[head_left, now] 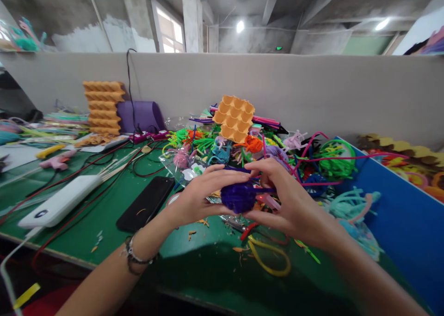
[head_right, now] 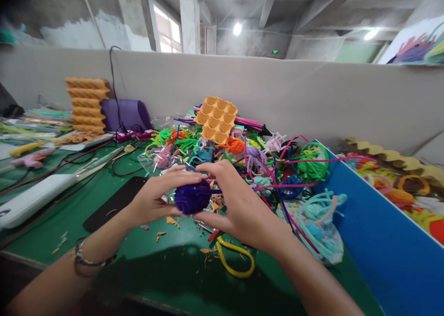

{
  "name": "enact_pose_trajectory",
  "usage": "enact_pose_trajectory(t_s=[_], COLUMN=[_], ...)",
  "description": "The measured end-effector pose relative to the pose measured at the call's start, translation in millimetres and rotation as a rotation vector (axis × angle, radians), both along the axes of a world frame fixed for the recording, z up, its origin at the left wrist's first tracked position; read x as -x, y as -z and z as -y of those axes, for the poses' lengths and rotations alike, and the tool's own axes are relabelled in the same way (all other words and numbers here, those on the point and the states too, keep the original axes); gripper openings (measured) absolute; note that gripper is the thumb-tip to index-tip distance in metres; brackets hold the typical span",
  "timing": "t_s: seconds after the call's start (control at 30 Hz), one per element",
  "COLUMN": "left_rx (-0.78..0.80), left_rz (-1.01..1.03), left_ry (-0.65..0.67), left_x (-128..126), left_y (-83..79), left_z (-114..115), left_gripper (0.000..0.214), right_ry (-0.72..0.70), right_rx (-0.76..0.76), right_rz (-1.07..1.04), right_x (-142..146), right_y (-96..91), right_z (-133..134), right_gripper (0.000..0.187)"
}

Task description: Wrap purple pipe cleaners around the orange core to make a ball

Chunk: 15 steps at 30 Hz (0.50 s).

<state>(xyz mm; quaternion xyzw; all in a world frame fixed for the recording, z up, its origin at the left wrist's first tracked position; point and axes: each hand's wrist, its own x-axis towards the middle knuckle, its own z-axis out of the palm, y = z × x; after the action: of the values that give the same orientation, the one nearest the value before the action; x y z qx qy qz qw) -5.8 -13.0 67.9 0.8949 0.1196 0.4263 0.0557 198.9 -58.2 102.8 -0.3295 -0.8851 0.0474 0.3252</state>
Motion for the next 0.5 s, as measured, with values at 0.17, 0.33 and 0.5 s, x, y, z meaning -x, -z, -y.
enact_pose_trajectory(t_s=[0.17,0.33,0.5], left_rx=[0.025,0.023,0.061], left_rz=[0.093,0.146,0.229], left_ry=[0.091,0.115,0.139], left_x=[-4,-8,-13], left_y=[-1.8,0.0,7.3], left_z=[6,9,9], left_gripper=[0.039,0.033,0.041], right_ry=[-0.093,-0.195,-0.184], right_rx=[0.057,0.045,-0.009], right_rz=[-0.07,-0.08,-0.088], right_x=[0,4,6], right_y=[-0.5,-3.4,-3.3], right_z=[2,3,3], right_gripper=[0.067,0.068,0.056])
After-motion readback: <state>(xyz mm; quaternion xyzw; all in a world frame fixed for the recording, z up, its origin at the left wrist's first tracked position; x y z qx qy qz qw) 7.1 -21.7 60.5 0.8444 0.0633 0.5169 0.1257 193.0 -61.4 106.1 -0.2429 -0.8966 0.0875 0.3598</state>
